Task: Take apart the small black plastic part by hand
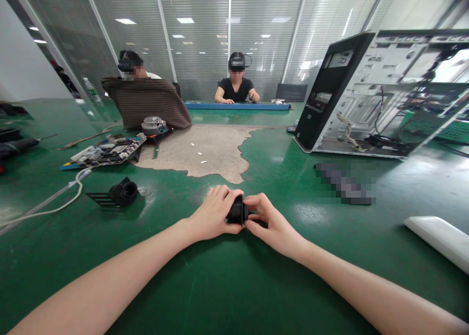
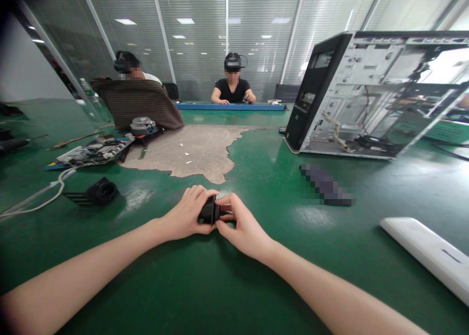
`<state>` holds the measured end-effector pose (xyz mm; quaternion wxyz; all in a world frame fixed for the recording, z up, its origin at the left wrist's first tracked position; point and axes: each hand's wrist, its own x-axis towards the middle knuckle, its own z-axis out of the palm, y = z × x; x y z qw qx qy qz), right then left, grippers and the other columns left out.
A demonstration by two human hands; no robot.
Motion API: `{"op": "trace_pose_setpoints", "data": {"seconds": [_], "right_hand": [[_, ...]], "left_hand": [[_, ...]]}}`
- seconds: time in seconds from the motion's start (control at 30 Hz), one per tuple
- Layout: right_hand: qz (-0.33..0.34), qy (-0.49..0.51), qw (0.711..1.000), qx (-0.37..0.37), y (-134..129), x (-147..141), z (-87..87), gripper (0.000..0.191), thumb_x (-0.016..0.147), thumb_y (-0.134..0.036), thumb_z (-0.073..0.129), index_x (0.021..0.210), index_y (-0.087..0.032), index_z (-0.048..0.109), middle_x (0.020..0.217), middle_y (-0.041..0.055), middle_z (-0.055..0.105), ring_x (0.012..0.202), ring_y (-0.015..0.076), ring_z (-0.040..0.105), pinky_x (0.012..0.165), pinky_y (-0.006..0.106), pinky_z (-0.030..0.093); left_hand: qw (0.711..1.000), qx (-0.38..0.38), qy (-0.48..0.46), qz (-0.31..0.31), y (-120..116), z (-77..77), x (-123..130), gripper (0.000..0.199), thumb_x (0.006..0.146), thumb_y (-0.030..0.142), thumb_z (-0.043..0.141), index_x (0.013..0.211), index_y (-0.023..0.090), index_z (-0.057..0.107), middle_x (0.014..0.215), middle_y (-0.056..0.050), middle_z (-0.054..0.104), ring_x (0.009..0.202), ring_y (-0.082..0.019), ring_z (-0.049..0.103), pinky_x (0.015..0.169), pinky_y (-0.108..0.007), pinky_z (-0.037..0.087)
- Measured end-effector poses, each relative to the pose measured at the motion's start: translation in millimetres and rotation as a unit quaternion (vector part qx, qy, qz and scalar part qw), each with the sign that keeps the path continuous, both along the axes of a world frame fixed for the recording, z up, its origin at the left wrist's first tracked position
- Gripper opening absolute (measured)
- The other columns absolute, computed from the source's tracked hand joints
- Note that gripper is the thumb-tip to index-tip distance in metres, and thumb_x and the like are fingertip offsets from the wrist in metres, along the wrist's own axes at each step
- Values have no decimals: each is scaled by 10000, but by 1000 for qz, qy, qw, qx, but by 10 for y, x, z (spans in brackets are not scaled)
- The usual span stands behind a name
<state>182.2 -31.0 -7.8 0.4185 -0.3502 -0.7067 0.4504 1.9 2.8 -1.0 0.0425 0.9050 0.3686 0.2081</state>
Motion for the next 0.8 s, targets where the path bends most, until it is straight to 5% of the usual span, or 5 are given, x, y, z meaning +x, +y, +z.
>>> {"op": "trace_pose_setpoints", "data": {"seconds": [0.17, 0.33, 0.8], "right_hand": [[5, 21, 1000, -11, 17, 0, -5, 173, 805, -192, 514, 965, -228, 461, 1034, 31, 462, 961, 151, 541, 804, 311, 514], [-8, -6, 999, -41, 22, -6, 19, 313, 795, -168, 515, 1079, -233, 401, 1066, 53, 484, 1005, 173, 535, 817, 341, 506], [-4, 7, 1000, -8, 15, 3, -9, 210, 811, -173, 501, 1001, -236, 439, 1034, 34, 469, 995, 161, 534, 814, 324, 512]], "left_hand": [[1000, 1, -6, -3, 1, -1, -2, 591, 659, 405, 610, 1160, 194, 378, 959, -65, 438, 871, -246, 419, 742, -365, 334], [1000, -3, -6, 0, -2, 10, -1, 583, 661, 415, 609, 1156, 202, 386, 960, -63, 436, 875, -246, 416, 751, -373, 333], [1000, 8, 7, 4, 4, 2, -2, 600, 658, 423, 609, 1161, 187, 380, 964, -69, 438, 878, -245, 418, 743, -365, 341]]}}
